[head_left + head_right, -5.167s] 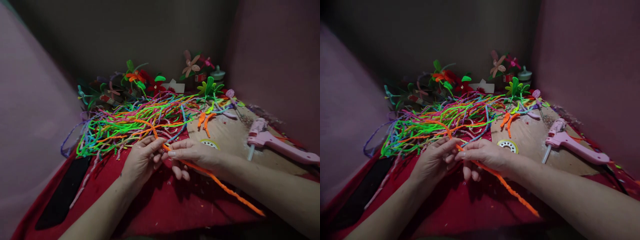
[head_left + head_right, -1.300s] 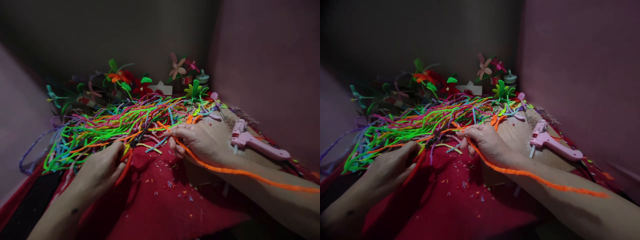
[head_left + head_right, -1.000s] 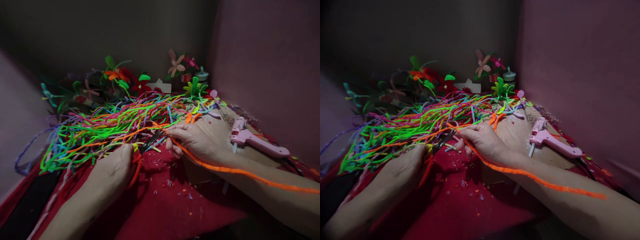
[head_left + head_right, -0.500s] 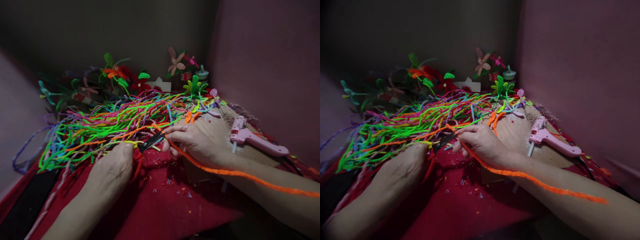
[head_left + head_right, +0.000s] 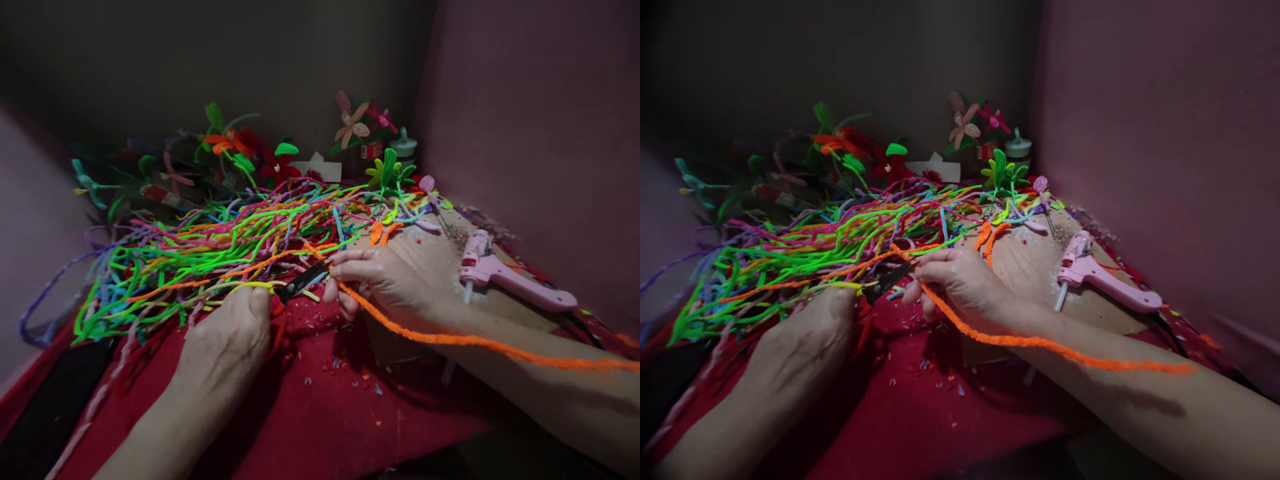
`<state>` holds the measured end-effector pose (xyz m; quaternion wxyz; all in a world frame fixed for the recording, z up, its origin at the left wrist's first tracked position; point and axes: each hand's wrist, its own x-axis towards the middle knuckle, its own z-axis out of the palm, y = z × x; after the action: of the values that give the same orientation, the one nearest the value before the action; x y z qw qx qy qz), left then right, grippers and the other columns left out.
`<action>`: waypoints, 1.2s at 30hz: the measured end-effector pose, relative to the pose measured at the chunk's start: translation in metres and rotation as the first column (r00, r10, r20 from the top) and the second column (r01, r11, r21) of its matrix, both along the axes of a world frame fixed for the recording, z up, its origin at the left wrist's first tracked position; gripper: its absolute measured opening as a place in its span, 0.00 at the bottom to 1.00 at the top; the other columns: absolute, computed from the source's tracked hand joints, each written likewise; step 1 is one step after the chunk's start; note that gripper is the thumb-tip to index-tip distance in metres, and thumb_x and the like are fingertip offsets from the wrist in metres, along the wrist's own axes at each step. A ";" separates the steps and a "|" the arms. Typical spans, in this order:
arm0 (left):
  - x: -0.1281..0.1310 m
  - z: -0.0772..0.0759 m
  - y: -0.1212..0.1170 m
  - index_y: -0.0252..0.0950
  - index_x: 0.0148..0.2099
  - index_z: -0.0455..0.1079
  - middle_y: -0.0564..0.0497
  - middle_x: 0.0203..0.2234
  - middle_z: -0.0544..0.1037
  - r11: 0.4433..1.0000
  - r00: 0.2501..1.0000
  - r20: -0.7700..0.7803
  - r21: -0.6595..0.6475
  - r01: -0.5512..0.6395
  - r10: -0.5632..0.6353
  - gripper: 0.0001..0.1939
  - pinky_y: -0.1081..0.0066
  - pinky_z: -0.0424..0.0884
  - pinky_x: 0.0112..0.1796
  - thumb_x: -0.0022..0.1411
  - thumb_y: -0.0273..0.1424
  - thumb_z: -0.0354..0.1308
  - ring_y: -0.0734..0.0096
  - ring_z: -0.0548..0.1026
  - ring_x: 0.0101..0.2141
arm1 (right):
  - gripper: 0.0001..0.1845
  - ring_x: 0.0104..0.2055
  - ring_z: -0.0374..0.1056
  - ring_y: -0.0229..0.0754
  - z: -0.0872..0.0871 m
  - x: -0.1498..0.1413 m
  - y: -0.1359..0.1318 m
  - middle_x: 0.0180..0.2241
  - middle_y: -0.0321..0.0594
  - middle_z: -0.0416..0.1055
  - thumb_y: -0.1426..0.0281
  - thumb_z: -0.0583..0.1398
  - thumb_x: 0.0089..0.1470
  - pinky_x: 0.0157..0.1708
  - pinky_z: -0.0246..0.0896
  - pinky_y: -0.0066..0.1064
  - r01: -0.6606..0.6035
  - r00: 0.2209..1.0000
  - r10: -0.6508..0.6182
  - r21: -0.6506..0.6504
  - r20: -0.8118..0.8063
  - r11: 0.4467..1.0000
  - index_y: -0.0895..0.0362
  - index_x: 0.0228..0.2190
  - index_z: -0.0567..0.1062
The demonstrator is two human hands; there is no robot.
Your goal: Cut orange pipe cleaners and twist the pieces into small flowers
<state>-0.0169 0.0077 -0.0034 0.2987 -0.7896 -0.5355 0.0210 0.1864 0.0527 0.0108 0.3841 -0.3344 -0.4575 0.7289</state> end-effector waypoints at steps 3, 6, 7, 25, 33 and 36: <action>0.001 -0.001 -0.002 0.36 0.28 0.61 0.53 0.18 0.61 1.000 0.999 -0.048 -0.023 -0.001 0.000 0.14 0.72 0.53 0.18 0.58 0.19 0.37 0.70 0.62 0.16 | 0.10 0.13 0.58 0.30 0.001 0.000 0.000 0.13 0.34 0.66 0.78 0.54 0.43 0.16 0.52 0.24 0.005 1.000 -0.005 -0.006 0.005 1.000 0.59 0.15 0.66; 0.003 0.001 -0.004 0.36 0.28 0.61 0.53 0.17 0.61 0.996 0.998 -0.041 -0.075 -0.052 0.049 0.14 0.74 0.52 0.16 0.58 0.19 0.37 0.71 0.63 0.16 | 0.09 0.13 0.58 0.31 0.001 0.000 0.001 0.13 0.34 0.67 0.78 0.54 0.43 0.16 0.52 0.24 0.011 1.000 -0.011 -0.019 0.002 1.000 0.59 0.15 0.65; 0.005 0.001 -0.005 0.35 0.28 0.61 0.53 0.17 0.62 0.993 0.997 -0.033 -0.099 -0.069 0.066 0.15 0.74 0.52 0.15 0.57 0.18 0.37 0.71 0.64 0.15 | 0.09 0.13 0.58 0.31 0.001 0.000 0.001 0.13 0.34 0.67 0.78 0.54 0.43 0.16 0.52 0.24 0.013 1.000 -0.013 -0.021 0.000 1.000 0.59 0.15 0.65; 0.009 0.002 0.001 0.35 0.29 0.62 0.52 0.19 0.63 0.978 0.988 0.008 -0.145 -0.152 0.155 0.13 0.72 0.53 0.19 0.60 0.21 0.38 0.69 0.64 0.18 | 0.06 0.13 0.58 0.31 -0.005 0.000 0.002 0.16 0.37 0.69 0.79 0.55 0.43 0.15 0.55 0.25 0.014 1.000 -0.015 -0.025 -0.027 1.000 0.61 0.18 0.67; 0.007 0.000 -0.002 0.36 0.27 0.61 0.53 0.17 0.59 0.998 0.999 0.028 0.051 -0.047 0.046 0.17 0.70 0.54 0.21 0.62 0.22 0.34 0.70 0.60 0.18 | 0.06 0.12 0.59 0.32 0.005 0.000 -0.002 0.13 0.34 0.67 0.81 0.54 0.43 0.14 0.53 0.25 -0.002 0.999 0.005 -0.071 0.044 0.997 0.59 0.20 0.66; 0.008 0.001 -0.002 0.36 0.26 0.61 0.54 0.16 0.57 0.999 0.997 0.063 0.013 -0.047 0.046 0.18 0.70 0.54 0.21 0.63 0.23 0.33 0.71 0.58 0.17 | 0.06 0.12 0.58 0.31 0.007 0.000 -0.002 0.12 0.33 0.66 0.80 0.55 0.43 0.14 0.55 0.24 -0.009 0.999 0.013 -0.086 0.044 0.996 0.59 0.20 0.66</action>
<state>-0.0091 0.0055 -0.0022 0.2868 -0.7750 -0.5632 -0.0008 0.1860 0.0507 0.0183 0.3552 -0.3641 -0.4362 0.7423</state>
